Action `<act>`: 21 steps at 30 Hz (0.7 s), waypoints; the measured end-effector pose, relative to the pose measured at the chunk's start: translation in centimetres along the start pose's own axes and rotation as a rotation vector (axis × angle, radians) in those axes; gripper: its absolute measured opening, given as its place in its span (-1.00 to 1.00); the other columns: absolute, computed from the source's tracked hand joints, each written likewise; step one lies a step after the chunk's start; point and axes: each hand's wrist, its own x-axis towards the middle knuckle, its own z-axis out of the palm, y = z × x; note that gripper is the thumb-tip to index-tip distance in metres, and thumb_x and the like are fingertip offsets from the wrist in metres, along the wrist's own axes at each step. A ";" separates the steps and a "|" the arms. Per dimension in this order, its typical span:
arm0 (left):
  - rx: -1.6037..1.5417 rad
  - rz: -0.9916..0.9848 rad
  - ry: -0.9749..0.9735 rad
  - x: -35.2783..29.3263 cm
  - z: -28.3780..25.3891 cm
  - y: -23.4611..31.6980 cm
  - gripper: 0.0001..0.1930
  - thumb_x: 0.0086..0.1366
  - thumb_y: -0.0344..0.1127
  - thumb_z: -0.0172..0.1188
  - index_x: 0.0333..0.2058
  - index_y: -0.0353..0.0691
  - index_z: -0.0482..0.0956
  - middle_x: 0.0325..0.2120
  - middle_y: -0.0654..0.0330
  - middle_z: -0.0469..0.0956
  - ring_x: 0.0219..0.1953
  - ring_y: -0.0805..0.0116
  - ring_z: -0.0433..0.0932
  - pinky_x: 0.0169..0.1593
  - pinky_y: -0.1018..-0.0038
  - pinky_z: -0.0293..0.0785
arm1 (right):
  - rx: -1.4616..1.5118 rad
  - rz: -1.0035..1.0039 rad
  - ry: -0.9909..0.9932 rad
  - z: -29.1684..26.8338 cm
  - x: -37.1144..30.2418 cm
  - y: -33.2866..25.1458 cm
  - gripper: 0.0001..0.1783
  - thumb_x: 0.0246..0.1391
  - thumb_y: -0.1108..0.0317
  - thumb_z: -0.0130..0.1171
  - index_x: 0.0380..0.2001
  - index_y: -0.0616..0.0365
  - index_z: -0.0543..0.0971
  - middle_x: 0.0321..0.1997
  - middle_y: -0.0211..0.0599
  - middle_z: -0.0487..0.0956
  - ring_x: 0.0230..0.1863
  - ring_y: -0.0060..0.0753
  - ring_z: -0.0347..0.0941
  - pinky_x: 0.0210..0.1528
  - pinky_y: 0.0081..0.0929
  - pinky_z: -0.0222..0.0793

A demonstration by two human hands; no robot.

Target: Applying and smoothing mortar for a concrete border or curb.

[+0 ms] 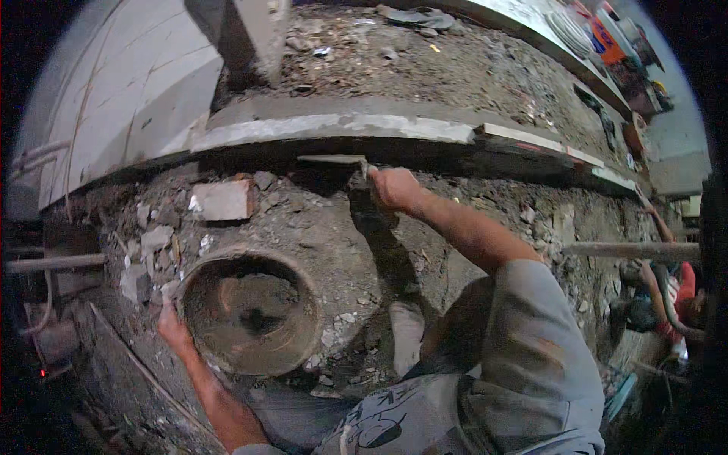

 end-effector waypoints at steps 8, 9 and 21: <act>-0.164 -0.205 0.047 0.1 -1.0 1.5 -0.65 0.29 -0.18 -0.13 -0.19 -0.36 0.49 -0.43 -0.03 0.54 -0.42 0.23 0.47 -0.29 0.34 0.35 | -0.090 0.439 -0.060 -8.2 -11.2 11.3 -0.57 -0.18 0.06 0.03 -0.19 -0.05 0.49 -0.31 -0.06 0.54 -0.24 -0.02 0.46 -0.18 -0.16 0.36; -0.089 -0.224 -0.006 0.1 -0.7 0.8 -0.64 0.29 -0.17 -0.12 -0.20 -0.36 0.50 -0.44 -0.03 0.53 -0.43 0.22 0.47 -0.29 0.33 0.34 | -0.025 0.499 -0.078 -10.4 -13.7 10.3 -0.55 -0.18 0.11 0.00 -0.16 0.00 0.48 -0.30 -0.03 0.54 -0.23 -0.01 0.46 -0.16 -0.17 0.35; -0.119 -0.201 0.049 0.1 -0.5 2.4 -0.71 0.27 -0.22 -0.09 -0.30 -0.32 0.50 -0.59 -0.03 0.43 -0.56 0.08 0.40 -0.45 0.25 0.27 | -0.048 0.086 -0.137 -2.7 -4.3 -2.0 -0.60 -0.13 0.13 0.07 -0.23 0.13 0.40 -0.37 0.02 0.52 -0.30 0.05 0.45 -0.25 -0.09 0.37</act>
